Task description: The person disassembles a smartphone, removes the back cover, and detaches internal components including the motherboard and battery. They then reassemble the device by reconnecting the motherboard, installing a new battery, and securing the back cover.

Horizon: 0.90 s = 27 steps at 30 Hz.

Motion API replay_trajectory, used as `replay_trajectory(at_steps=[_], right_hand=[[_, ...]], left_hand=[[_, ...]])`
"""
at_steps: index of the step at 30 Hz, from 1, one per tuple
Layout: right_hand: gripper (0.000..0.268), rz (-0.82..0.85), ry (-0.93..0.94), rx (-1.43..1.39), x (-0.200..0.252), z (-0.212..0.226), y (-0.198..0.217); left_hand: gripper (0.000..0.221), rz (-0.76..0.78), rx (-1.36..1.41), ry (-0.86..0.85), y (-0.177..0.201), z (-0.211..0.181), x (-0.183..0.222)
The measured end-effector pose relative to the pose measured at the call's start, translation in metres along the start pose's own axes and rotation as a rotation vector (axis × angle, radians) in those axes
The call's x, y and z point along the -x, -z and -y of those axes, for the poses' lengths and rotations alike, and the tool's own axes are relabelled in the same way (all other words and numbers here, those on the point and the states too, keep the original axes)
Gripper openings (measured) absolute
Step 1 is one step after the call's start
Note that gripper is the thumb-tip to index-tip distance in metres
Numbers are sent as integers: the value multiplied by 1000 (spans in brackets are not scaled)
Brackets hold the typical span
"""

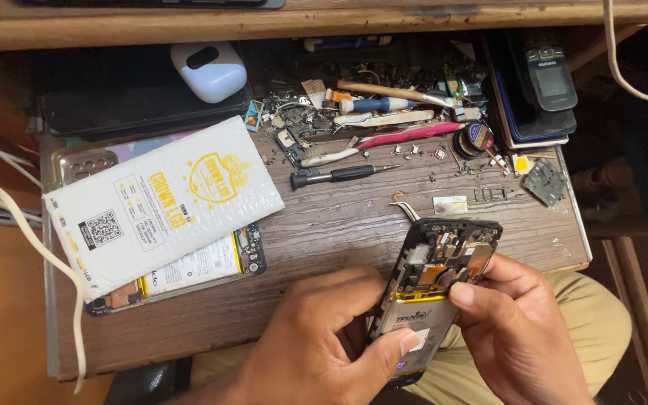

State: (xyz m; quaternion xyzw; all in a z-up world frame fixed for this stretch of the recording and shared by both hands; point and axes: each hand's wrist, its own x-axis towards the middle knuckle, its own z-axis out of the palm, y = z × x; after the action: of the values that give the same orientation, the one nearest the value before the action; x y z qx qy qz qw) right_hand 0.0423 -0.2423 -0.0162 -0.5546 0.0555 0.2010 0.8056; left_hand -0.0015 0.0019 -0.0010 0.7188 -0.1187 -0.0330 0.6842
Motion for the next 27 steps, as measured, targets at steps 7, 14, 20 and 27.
replay_trajectory(at_steps=[7, 14, 20, 27], right_hand=[[48, 138, 83, 66, 1, 7, -4], [38, -19, -6, 45, 0, 4, -3], [32, -74, 45, 83, -1, 0, -4], [31, -84, 75, 100, -1, -1, -11]], left_hand=[[21, 2, 34, 38, 2, -3, 0], [19, -12, -15, 2, 1, -4, -1], [19, -29, -35, -2, 1, -5, -1], [19, -21, -40, 28, 0, -4, -1]])
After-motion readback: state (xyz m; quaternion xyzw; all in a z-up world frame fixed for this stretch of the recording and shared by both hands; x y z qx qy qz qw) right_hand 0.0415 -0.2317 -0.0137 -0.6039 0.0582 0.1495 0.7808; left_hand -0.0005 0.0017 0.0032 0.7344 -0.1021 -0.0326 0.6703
